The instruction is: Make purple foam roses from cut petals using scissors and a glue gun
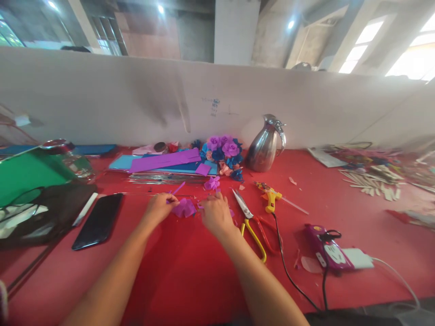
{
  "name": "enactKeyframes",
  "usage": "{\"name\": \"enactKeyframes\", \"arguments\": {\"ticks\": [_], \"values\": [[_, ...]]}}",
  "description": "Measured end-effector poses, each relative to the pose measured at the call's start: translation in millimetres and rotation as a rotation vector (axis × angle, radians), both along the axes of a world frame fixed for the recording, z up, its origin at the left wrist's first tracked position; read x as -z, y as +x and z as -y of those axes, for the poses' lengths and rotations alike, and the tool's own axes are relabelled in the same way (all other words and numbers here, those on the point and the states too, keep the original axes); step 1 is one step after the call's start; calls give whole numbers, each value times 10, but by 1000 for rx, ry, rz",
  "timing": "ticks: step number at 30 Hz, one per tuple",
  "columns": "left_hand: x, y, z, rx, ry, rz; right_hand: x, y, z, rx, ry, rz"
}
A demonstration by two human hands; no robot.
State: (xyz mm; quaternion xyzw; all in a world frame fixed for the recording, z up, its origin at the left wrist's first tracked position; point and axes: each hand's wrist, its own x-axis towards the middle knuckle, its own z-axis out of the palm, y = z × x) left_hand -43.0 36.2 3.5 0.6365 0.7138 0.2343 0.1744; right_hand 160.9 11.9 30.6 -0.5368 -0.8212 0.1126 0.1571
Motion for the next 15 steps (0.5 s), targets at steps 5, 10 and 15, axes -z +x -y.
{"name": "enactKeyframes", "arguments": {"ticks": [5,10,15], "values": [[-9,-33,-23,-26,32,90,54,-128,123,-127,27,39],[-21,-96,-30,-126,119,338,129,-185,177,-181,-3,90],[-173,-13,50,-191,49,721,106,-185,162,-153,1,-11]]}}
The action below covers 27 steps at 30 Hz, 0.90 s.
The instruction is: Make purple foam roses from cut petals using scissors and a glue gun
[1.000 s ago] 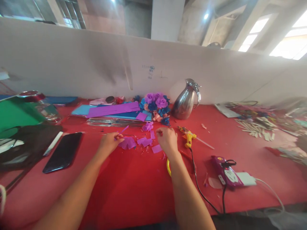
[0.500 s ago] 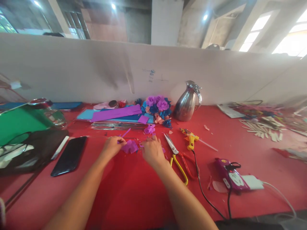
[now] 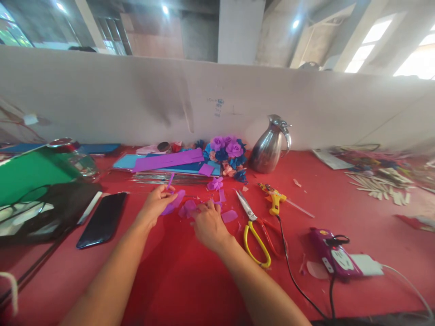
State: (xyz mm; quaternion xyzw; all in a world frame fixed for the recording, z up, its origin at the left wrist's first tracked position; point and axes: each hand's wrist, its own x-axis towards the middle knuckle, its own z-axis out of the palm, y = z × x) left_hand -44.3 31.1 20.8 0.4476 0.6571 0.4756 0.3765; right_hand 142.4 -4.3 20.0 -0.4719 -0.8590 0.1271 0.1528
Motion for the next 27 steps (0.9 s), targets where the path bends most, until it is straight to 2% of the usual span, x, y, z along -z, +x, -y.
{"name": "enactKeyframes", "arguments": {"ticks": [3,7,10,12,15,19,24,27], "values": [[-90,102,49,38,-33,165,38,9,-88,98,-54,-274],[-141,241,112,108,-100,342,178,-20,-217,220,-287,-787],[-140,315,150,188,-100,390,229,-48,-258,227,-493,-1081],[-133,343,164,218,-81,393,212,-48,-265,209,-585,-1175],[-118,353,167,208,-56,378,169,-25,-273,205,-630,-1199],[-88,334,147,212,-58,319,190,-24,-276,214,-617,-1129],[-93,292,111,257,-81,207,190,-56,-294,208,-452,-910],[-111,257,88,250,-123,173,67,144,-374,203,-307,-708]]}}
